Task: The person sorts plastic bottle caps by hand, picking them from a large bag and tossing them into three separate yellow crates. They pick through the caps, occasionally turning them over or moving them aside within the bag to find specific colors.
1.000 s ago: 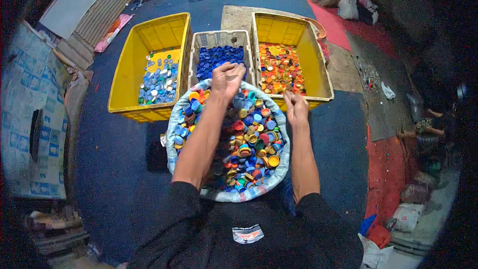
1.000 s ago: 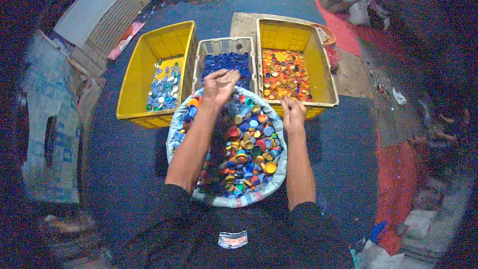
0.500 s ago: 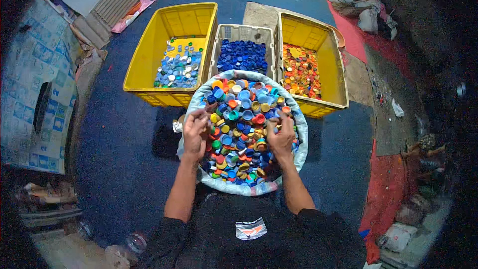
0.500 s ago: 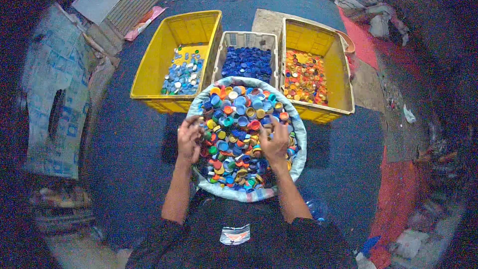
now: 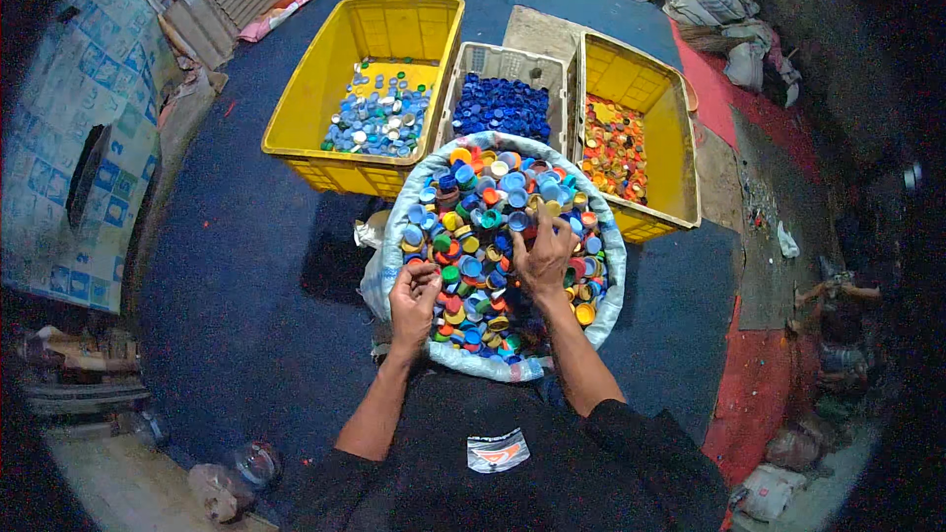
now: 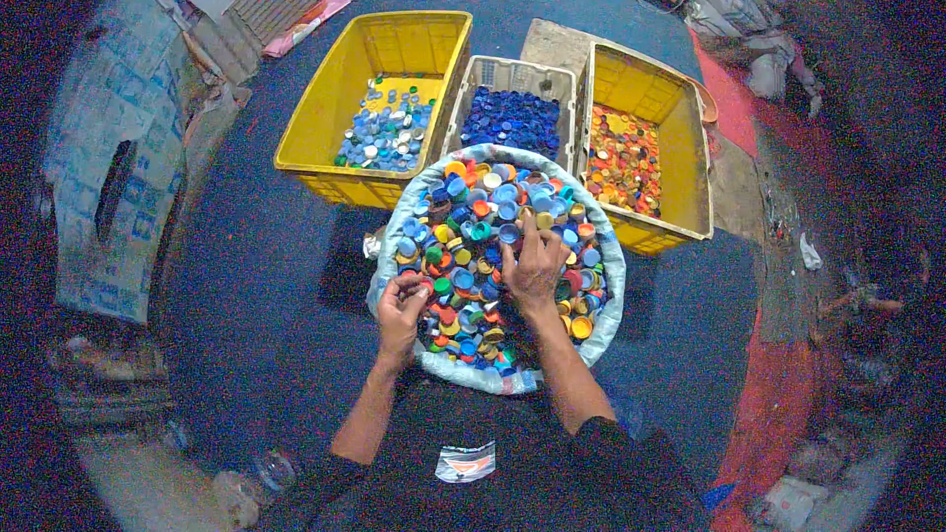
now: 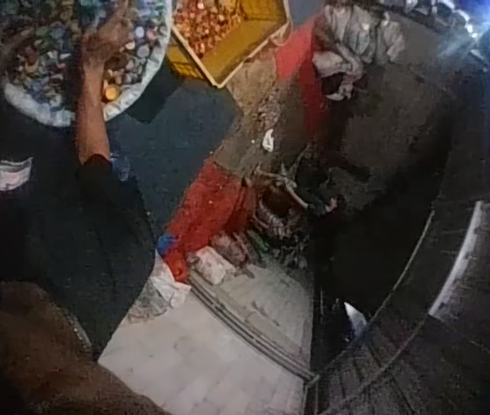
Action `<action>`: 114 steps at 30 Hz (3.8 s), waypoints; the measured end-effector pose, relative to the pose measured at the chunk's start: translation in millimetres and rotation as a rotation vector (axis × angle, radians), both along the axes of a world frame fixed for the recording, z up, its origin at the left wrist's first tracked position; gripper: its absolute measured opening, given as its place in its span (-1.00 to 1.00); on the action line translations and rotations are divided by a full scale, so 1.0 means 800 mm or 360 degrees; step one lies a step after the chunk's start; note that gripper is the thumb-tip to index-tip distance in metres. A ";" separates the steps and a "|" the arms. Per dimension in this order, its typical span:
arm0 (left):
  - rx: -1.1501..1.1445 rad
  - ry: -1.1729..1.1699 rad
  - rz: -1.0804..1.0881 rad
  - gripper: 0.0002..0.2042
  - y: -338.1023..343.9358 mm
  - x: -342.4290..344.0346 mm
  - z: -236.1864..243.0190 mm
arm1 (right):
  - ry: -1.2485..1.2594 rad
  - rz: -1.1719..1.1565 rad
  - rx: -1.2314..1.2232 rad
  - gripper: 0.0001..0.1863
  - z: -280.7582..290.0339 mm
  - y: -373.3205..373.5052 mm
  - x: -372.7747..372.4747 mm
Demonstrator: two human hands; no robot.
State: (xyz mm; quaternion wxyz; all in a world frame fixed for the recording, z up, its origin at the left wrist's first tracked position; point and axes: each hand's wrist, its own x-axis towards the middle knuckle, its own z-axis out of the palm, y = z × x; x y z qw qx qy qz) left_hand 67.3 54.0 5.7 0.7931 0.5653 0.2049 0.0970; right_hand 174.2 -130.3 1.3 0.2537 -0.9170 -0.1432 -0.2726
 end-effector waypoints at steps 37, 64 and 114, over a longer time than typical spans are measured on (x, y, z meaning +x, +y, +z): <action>0.2407 -0.0399 -0.0568 -0.30 -0.012 0.049 -0.009 | 0.1713 0.0597 0.3099 -0.48 0.016 -0.017 -0.054; -0.1148 -0.0111 0.0358 -0.89 0.062 -0.007 -0.001 | 0.0640 0.0462 -0.0024 -0.33 -0.002 0.054 -0.070; -0.1365 0.0025 0.0246 -0.76 0.127 0.103 -0.009 | 0.2114 0.0991 0.3068 -0.28 0.056 0.094 -0.029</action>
